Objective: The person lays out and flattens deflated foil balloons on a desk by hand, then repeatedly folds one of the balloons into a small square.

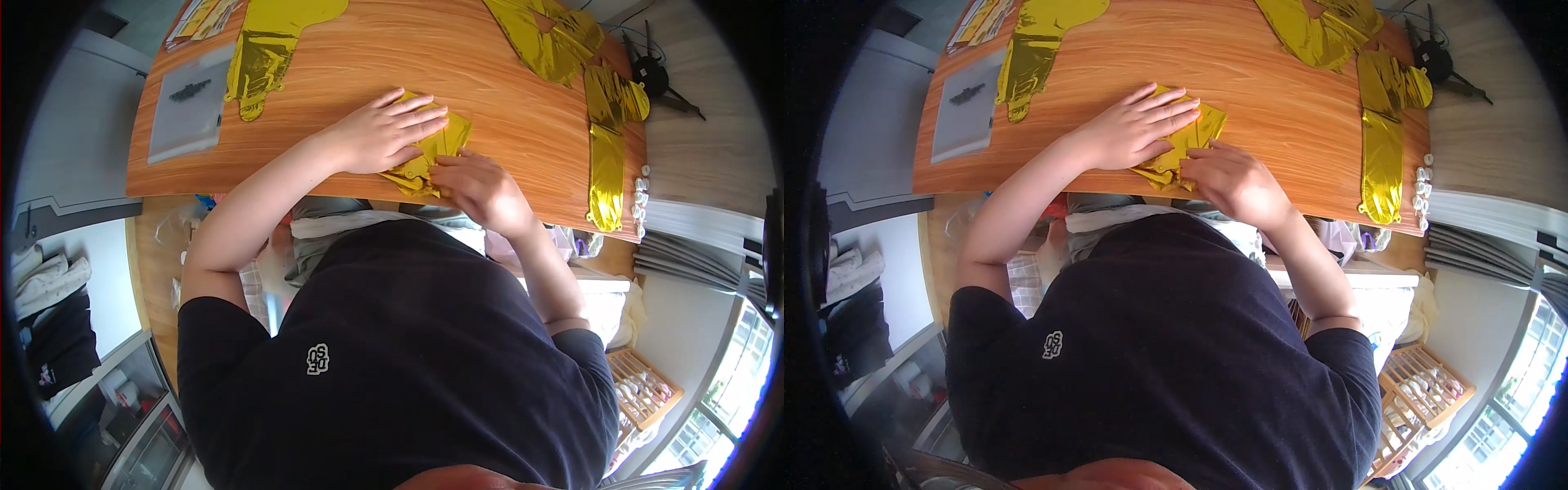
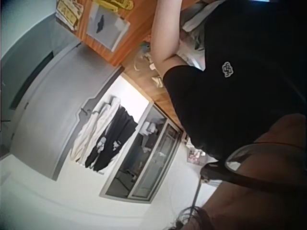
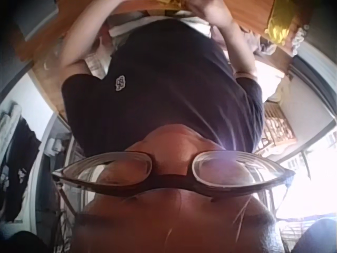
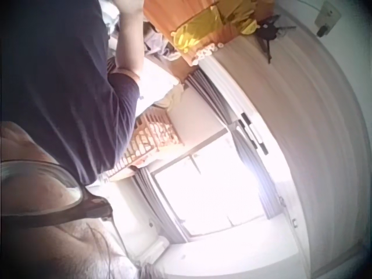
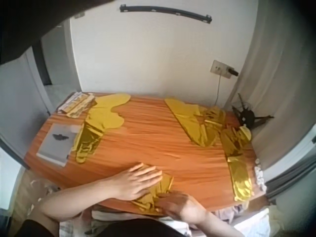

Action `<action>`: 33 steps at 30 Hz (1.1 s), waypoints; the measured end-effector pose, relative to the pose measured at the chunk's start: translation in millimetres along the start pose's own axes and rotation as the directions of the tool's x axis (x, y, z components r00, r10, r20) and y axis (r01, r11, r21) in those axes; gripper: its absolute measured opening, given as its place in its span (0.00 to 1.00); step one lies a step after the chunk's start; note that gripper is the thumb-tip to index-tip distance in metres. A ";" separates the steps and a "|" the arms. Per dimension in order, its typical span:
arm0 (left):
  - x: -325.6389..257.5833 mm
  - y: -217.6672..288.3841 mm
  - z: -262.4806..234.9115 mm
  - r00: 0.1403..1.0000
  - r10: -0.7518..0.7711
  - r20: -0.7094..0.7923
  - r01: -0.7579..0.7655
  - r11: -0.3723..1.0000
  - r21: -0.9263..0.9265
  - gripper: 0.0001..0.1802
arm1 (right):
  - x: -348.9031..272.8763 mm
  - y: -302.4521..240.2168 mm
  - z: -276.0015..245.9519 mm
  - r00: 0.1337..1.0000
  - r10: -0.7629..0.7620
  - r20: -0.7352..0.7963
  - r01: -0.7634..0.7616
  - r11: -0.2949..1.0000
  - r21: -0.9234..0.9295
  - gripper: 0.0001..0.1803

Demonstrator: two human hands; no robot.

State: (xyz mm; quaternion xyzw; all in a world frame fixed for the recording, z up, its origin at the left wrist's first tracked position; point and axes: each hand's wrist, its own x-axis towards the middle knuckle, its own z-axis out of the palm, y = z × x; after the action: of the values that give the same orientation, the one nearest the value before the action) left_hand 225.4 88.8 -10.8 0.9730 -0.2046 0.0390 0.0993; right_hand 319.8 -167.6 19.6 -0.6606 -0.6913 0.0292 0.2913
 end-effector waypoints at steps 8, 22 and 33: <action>1.1 2.1 -3.9 1.000 -0.005 -0.012 0.005 1.000 -0.026 0.31 | 26.7 -17.2 6.7 0.838 0.518 -0.173 -0.472 0.846 0.250 0.06; 0.4 -17.3 -11.0 0.997 -0.062 -0.055 0.021 0.831 -0.556 0.35 | 39.3 -1.7 19.8 0.788 0.579 -0.209 -0.539 0.813 0.219 0.09; -61.2 -10.8 -38.7 0.980 -0.198 0.020 0.194 0.928 -0.317 0.28 | 43.3 -3.8 19.1 0.794 0.574 -0.200 -0.545 0.818 0.186 0.09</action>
State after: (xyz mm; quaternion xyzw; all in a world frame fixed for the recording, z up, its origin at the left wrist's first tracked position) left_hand 172.5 130.5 17.9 0.9596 -0.1094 0.0014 0.2593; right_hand 309.7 -121.2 21.2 -0.8153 -0.4200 0.0730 0.3920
